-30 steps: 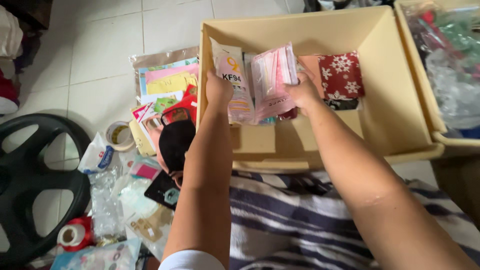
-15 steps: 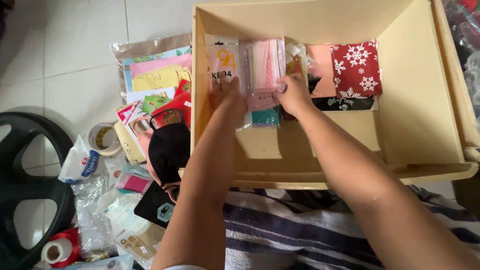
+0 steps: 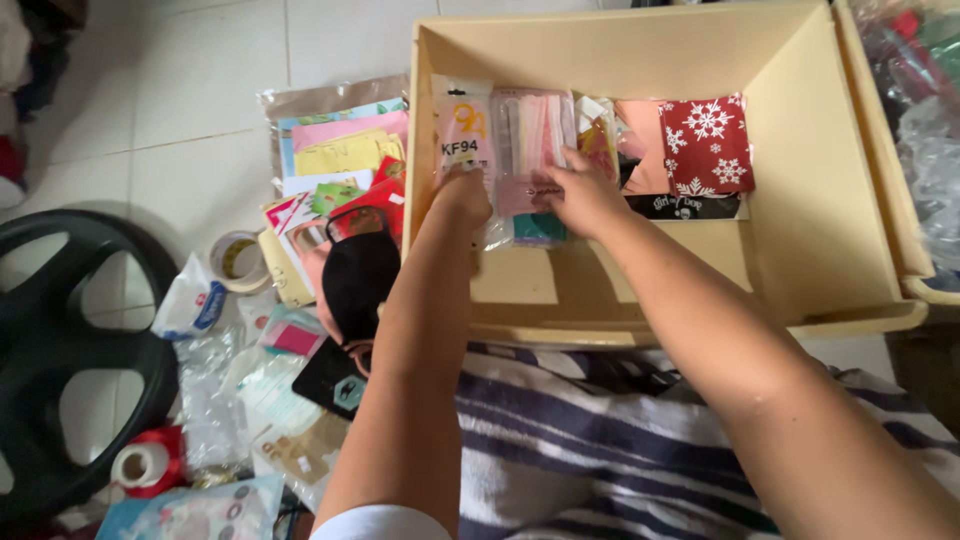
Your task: The person sits on the floor and sorts various small items from a cluttered drawer into a beige plastic bin. They handle notebooks, plastic-wrapped stationery, face masks, and other small objects, placing them into the bin.
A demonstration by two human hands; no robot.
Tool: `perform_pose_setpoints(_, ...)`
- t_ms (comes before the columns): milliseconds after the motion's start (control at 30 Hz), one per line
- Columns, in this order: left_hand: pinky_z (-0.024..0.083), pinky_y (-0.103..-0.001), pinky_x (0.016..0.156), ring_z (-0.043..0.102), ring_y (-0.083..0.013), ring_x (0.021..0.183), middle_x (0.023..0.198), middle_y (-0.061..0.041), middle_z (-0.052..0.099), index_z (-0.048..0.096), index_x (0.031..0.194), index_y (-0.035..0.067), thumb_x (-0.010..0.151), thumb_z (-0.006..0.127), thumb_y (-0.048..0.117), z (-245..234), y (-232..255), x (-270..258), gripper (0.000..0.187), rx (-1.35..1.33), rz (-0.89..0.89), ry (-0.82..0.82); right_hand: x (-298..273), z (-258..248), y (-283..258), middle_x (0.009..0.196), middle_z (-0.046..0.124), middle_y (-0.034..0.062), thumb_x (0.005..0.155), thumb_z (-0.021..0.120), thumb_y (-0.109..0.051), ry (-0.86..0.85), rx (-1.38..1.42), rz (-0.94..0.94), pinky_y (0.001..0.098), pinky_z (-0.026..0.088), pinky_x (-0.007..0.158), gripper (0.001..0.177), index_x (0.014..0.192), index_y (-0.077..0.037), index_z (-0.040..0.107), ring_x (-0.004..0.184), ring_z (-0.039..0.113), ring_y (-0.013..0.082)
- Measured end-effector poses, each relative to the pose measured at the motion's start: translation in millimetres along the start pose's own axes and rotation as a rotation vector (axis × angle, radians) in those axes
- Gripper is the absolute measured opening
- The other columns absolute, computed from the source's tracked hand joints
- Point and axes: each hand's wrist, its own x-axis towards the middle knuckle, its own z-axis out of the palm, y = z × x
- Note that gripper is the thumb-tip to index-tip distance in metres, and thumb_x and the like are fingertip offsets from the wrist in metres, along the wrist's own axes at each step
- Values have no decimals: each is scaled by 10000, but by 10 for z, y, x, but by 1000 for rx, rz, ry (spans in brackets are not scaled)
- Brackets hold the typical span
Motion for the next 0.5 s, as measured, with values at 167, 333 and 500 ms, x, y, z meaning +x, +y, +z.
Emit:
perform_pose_setpoints(167,497,-502,1007,618,-452,1173,1266,-295,633,589,1330,44,856,647,193,-313,1,-522,500,-216,105,230,-211,-165,-480,1533,496,181,882,714,-246,61,78,-71,423,503,1071,423,1291,-137,691,1313,574,366)
perform_pose_setpoints(333,494,-513,966,610,-455,1141,1277,-285,613,532,1389,44,852,654,207,-699,94,-1404,575,-447,97,476,-412,-294,-1066,1526,488,170,878,717,-220,122,77,-136,443,477,1038,438,1296,-98,669,1334,526,383)
perform_pose_setpoints(500,494,-481,1008,595,-438,1217,1315,-251,632,546,1373,36,890,663,204,-823,-243,-2217,524,-512,161,746,-609,-368,-1685,1521,490,173,896,730,-229,144,107,-224,445,455,1089,423,1301,-116,679,1345,514,393)
